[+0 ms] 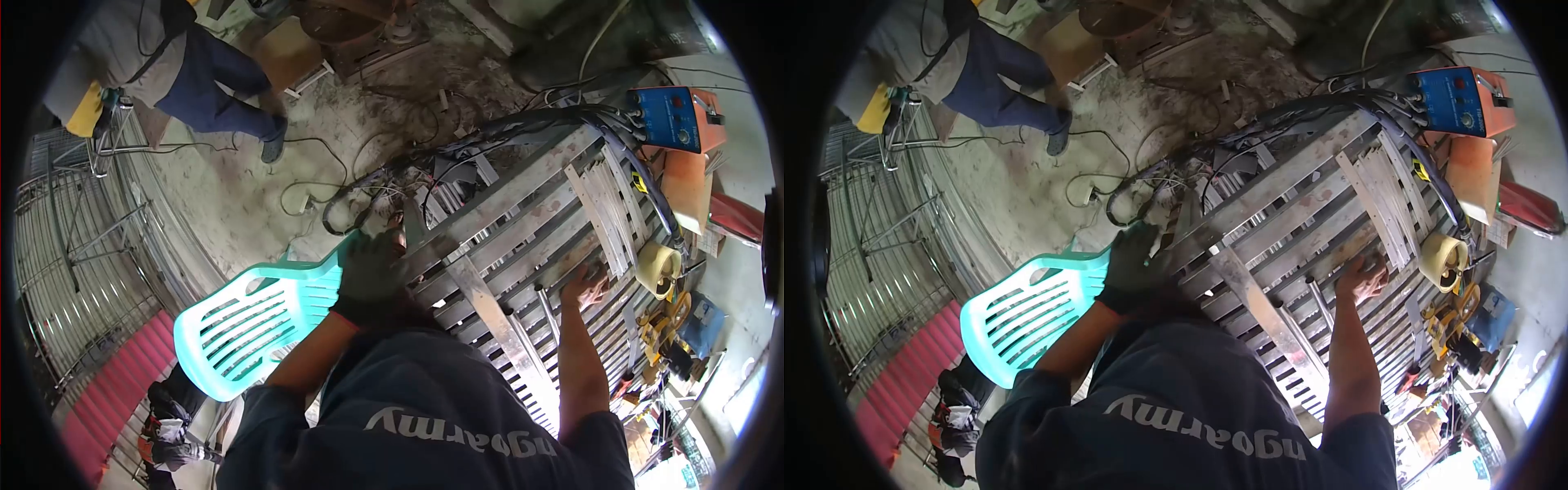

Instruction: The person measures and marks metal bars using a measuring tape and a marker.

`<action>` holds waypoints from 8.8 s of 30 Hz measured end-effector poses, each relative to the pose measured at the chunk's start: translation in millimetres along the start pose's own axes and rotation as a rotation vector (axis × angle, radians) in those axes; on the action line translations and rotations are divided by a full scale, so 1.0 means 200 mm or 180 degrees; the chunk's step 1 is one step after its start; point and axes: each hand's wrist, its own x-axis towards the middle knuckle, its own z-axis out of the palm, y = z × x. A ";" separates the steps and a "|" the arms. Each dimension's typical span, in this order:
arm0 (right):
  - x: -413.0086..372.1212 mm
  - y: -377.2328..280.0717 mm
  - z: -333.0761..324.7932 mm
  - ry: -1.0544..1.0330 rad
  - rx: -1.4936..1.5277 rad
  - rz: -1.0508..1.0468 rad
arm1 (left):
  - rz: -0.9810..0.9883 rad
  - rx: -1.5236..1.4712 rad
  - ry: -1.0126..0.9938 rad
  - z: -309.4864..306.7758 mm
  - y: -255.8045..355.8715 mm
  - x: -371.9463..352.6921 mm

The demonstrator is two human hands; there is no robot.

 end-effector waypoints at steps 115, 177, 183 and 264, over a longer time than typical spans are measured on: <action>0.60 -1.52 0.22 -0.1776 0.0909 -0.1669 | 0.0643 -0.1435 -0.0955 2.87 0.65 4.65; 0.44 -1.73 0.14 -0.0581 0.1560 -0.1144 | 0.1287 0.0984 0.0390 0.93 -0.59 2.25; 0.45 -1.80 0.13 -0.1375 0.0347 -0.1454 | 0.1227 0.0994 0.0260 0.52 -0.47 1.93; -0.37 -2.51 0.59 -0.2891 0.0585 -0.2318 | -0.2534 -0.5038 -0.1605 0.16 -1.12 1.90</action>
